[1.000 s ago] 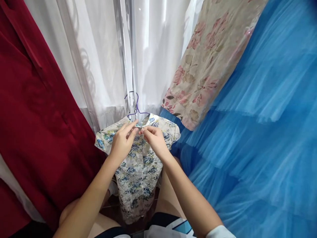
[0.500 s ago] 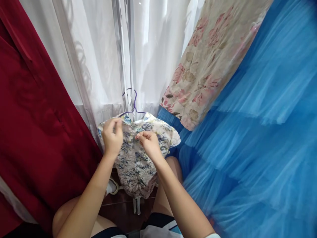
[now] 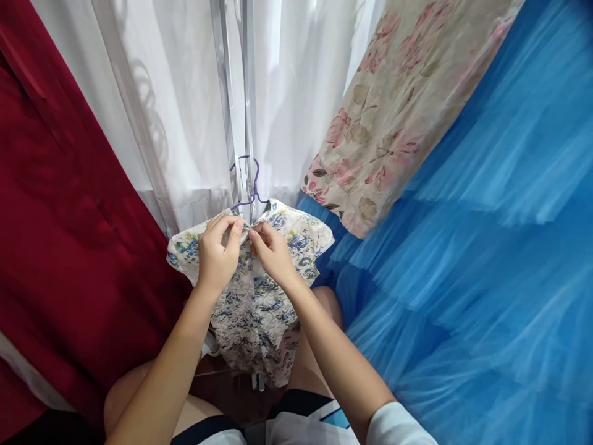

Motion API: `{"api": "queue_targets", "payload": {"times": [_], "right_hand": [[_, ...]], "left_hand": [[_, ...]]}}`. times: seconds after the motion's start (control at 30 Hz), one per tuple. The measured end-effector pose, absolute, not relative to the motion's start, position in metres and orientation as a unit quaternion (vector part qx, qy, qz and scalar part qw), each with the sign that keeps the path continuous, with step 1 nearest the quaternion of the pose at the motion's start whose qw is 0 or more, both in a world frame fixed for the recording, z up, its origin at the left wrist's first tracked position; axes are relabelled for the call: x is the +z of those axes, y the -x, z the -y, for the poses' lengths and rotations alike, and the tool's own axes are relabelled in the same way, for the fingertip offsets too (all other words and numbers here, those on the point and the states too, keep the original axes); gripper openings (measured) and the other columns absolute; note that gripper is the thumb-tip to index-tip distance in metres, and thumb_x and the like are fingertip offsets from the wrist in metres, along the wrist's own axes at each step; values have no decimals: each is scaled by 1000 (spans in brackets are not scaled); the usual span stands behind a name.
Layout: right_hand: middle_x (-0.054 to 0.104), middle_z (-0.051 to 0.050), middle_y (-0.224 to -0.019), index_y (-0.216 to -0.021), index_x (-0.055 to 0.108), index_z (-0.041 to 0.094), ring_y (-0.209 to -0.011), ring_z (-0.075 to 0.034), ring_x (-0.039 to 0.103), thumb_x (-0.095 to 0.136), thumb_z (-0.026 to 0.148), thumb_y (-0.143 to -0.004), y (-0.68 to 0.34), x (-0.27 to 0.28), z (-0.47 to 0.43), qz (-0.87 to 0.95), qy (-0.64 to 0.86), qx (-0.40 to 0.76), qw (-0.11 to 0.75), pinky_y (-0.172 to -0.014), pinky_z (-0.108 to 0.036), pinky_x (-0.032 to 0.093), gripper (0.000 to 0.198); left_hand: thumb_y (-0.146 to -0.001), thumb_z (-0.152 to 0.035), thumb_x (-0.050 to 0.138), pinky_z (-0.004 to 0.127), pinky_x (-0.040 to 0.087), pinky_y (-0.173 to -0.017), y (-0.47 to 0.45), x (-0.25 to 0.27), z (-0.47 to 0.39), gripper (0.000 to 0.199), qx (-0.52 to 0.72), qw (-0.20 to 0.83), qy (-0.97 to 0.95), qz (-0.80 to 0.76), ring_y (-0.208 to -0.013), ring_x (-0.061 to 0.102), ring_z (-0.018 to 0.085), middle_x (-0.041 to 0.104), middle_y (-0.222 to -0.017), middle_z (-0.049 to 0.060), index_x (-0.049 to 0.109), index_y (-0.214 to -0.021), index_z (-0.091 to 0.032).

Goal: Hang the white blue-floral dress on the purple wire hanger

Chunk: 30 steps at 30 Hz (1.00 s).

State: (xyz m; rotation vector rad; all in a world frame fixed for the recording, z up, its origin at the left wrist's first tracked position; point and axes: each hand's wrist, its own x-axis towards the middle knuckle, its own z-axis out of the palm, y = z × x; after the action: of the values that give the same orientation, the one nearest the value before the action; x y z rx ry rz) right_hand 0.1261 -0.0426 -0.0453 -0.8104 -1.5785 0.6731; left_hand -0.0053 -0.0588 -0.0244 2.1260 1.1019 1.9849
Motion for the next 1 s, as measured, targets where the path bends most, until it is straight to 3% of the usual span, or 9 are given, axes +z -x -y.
{"api": "queue_targets", "payload": {"times": [0.2,0.37,0.5,0.63,0.7,0.8,0.93,1.0], "right_hand": [[43,4,-56,-63,47,21,-54,-12,38,58,39,-86,-128,-67,32,655,365,306,586,-54,-25,30,31],[41,5,-51,-59,47,20,-49,-11,35,61,40,-83,-147,-95,38,637,401,352,556,-51,-26,25,33],[43,5,-50,-60,51,20,-47,-11,35,62,40,-82,-159,-100,57,640,389,401,527,-50,-26,25,32],[48,4,-51,-60,52,19,-49,-12,39,62,38,-82,-171,-113,69,617,389,418,541,-51,-26,27,30],[47,4,-52,-60,51,20,-50,-12,38,60,37,-82,-186,-129,69,580,410,403,577,-51,-26,28,30],[43,3,-55,-58,43,21,-52,-13,37,48,39,-86,-217,-158,68,567,486,347,567,-53,-27,29,34],[46,3,-51,-52,47,20,-53,-14,41,52,32,-78,-245,-181,72,650,534,327,431,-55,-27,31,29],[49,3,-48,-50,53,19,-52,-14,44,57,27,-72,-248,-184,74,679,538,331,375,-55,-27,31,24]], "left_hand": [[-96,-33,51,29,49,-84,2,-17,51,21,666,-8,-651,-365,-89,63,18,68,-89,4,66,-91,-19],[-93,-33,55,25,47,-77,62,-26,7,21,712,-3,-570,-410,-81,61,16,66,-83,3,67,-89,-17],[-87,-28,57,21,45,-70,113,-70,-28,13,797,202,-351,-449,-72,57,11,60,-76,0,60,-83,-15],[-80,-36,62,21,41,-56,95,-134,-21,26,737,343,-316,-489,-53,51,9,52,-59,-3,48,-69,-16],[-76,-40,66,22,41,-55,67,-160,-5,29,694,393,-351,-492,-53,54,11,56,-59,-1,52,-70,-15],[-73,-45,69,26,46,-61,25,-178,18,33,639,443,-424,-465,-62,60,15,64,-67,4,60,-75,-13],[-79,-46,65,30,48,-79,-5,-162,38,31,599,458,-511,-412,-81,62,19,67,-82,5,66,-79,-15],[-84,-42,63,32,45,-89,-10,-146,49,25,574,410,-581,-406,-91,60,21,67,-86,5,67,-79,-17]]}}
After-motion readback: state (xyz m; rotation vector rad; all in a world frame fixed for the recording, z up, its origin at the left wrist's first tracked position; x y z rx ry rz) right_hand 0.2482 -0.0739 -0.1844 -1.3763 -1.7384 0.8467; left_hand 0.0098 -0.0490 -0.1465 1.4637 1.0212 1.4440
